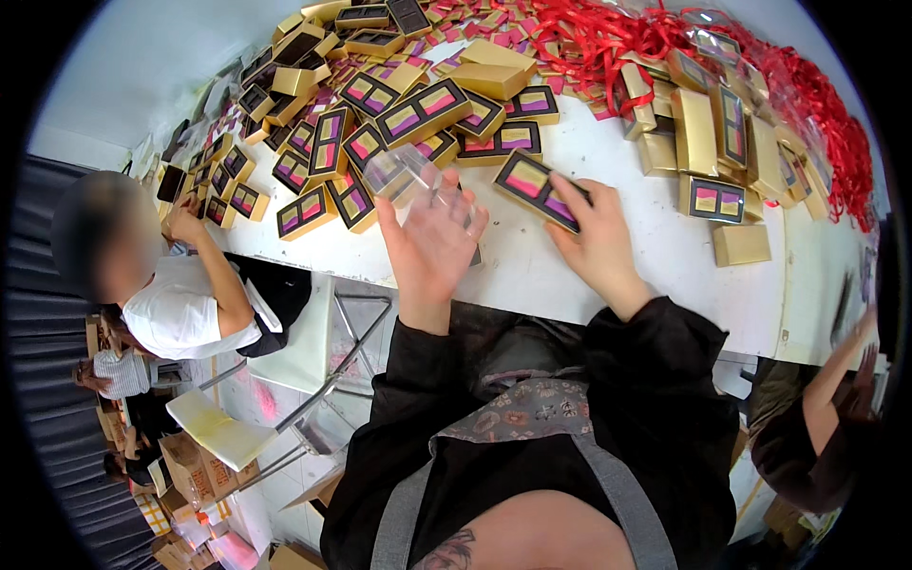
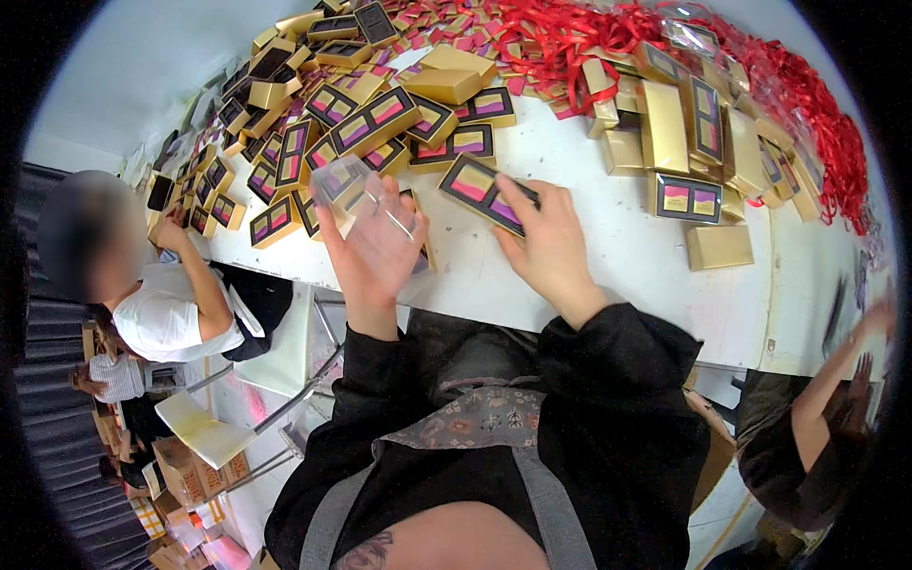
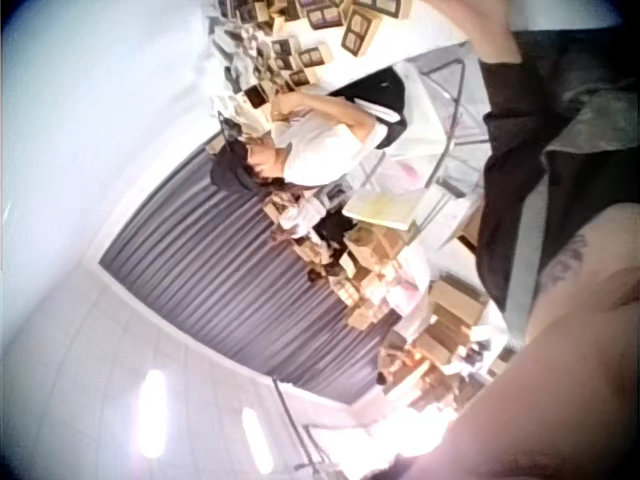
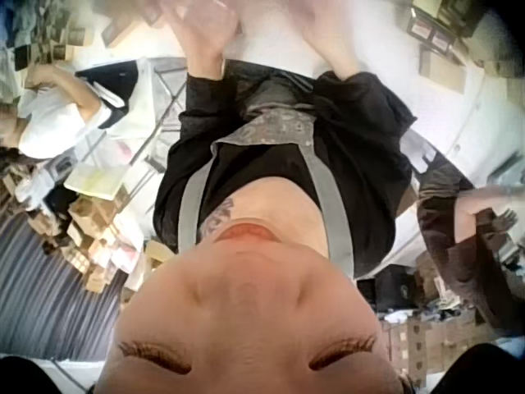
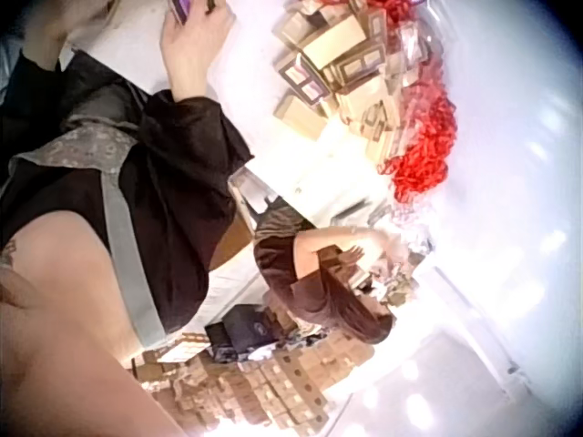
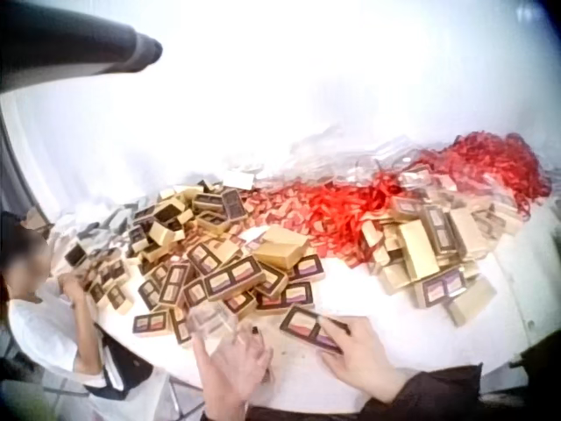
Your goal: The person places small rectangular makeup compacts into gold cardboard boxes at a workbench. They pick up a compact, insert it into a box, and then place the box into a clear plastic bag. This process is repeated for multiple units.
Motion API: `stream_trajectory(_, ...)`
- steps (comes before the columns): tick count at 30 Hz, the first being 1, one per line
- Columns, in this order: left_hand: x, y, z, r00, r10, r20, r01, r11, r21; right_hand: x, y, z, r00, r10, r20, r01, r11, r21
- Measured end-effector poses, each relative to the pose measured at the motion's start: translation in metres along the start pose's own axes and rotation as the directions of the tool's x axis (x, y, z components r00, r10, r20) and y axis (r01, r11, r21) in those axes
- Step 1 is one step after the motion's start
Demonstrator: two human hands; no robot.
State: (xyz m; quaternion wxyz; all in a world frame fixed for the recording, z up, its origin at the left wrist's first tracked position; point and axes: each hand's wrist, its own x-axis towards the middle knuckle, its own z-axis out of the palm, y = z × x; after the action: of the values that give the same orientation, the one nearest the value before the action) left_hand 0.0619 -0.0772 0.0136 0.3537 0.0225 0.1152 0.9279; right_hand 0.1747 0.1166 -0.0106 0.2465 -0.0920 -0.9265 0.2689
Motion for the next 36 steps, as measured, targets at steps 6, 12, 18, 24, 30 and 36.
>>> stream_trajectory(6,0.022,-0.003,-0.037,0.988,-0.01,0.154,0.012,1.0,-0.018,-0.033,-0.014,-0.028,0.948,-0.025,-0.316,0.093,0.975,0.201)
stream_trajectory(12,0.037,-0.047,0.009,0.95,0.248,-0.188,-0.202,0.951,0.234,-0.034,-0.018,-0.031,0.946,-0.053,-0.319,0.081,0.994,0.076)
stream_trajectory(18,0.03,-0.055,0.029,0.883,0.376,-0.282,-0.104,0.74,0.664,-0.027,-0.008,-0.047,0.952,-0.275,-0.134,0.283,0.958,0.049)
stream_trajectory(24,0.039,-0.066,0.043,0.931,0.321,-0.174,-0.106,0.694,0.712,-0.015,-0.031,-0.045,0.993,-0.033,-0.11,0.077,0.905,0.419)
stream_trajectory(30,0.014,-0.058,0.061,0.98,-0.12,-0.157,0.196,0.515,0.835,0.007,-0.012,-0.049,0.938,-0.315,-0.143,0.332,0.936,0.12)
stream_trajectory(36,-0.004,-0.102,0.025,0.977,0.123,0.173,-0.202,0.292,0.935,0.013,0.006,-0.044,0.967,0.042,-0.25,0.136,0.745,0.653)
